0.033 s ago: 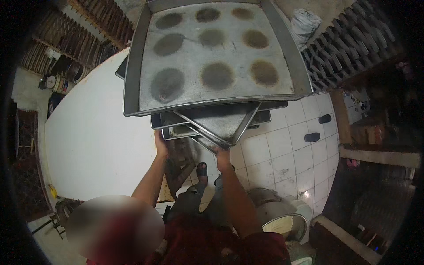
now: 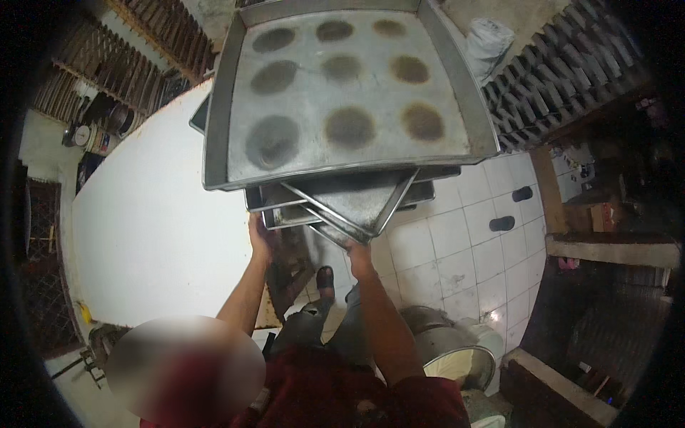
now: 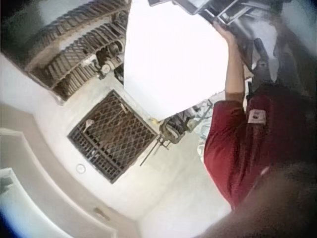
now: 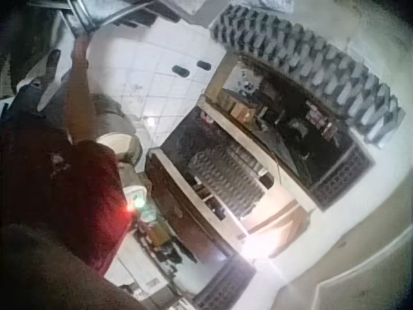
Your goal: The person operates a large industrial dough mixer, using a green scoop to add water and a blue scraper to fold the dough inside the rotating bowl. They also retrieve baking trays from a rack and add a yellow ingredient from a box into the mixer.
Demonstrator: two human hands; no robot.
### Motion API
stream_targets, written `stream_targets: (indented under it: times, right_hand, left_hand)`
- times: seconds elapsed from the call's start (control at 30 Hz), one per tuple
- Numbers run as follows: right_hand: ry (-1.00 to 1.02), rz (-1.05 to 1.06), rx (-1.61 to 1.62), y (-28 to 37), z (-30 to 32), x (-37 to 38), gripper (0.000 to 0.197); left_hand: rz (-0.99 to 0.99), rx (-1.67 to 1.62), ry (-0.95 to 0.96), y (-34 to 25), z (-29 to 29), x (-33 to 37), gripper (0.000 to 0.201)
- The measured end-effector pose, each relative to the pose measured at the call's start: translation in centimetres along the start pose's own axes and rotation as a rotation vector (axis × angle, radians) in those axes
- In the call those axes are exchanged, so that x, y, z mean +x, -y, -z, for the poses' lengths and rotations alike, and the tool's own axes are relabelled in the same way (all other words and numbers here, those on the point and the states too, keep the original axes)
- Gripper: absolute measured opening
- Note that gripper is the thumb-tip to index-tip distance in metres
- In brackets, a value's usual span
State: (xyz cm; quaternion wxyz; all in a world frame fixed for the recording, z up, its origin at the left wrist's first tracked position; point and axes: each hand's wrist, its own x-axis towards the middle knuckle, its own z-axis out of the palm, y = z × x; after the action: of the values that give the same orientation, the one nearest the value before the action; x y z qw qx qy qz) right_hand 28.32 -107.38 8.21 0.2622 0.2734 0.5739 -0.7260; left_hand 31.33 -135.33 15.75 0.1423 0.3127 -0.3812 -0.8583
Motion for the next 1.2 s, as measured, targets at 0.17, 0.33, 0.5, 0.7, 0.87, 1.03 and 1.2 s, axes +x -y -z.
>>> stream_targets:
  times: [0.17, 0.33, 0.5, 0.7, 0.87, 1.03, 1.2]
  right_hand:
    - [0.167, 0.039, -0.048, 3.9, -1.1, -0.5, 0.018]
    - [0.043, 0.101, -0.099, 3.9, 2.9, 2.1, 0.029]
    - [0.244, 0.262, -0.073, 2.9, 6.1, 1.2, 0.05]
    - [0.093, 0.317, 0.094, 6.9, 12.2, 7.4, 0.051]
    - [0.108, 0.123, 0.385, 5.9, 12.6, 9.0, 0.052]
    - [0.119, 0.065, 0.413, 15.1, 19.0, 7.8, 0.053]
    - [0.032, 0.03, 0.291, 22.3, 11.2, 5.6, 0.046]
  left_hand:
    - [-0.292, 1.062, -0.064, -3.3, -2.2, 2.1, 0.037]
    - [-0.186, 0.917, 0.046, -4.8, -8.2, 0.9, 0.029]
    - [-0.007, 0.109, -0.156, -1.8, -5.3, 1.8, 0.041]
    - [0.254, 0.485, -0.191, 7.1, 0.4, 4.9, 0.07]
    - [0.208, 0.483, 0.051, 7.8, 7.5, 7.1, 0.09]
    - [0.227, 0.224, -0.268, 4.3, -0.3, 3.3, 0.083]
    - [0.098, 0.195, -0.021, -1.0, -4.5, -0.1, 0.055]
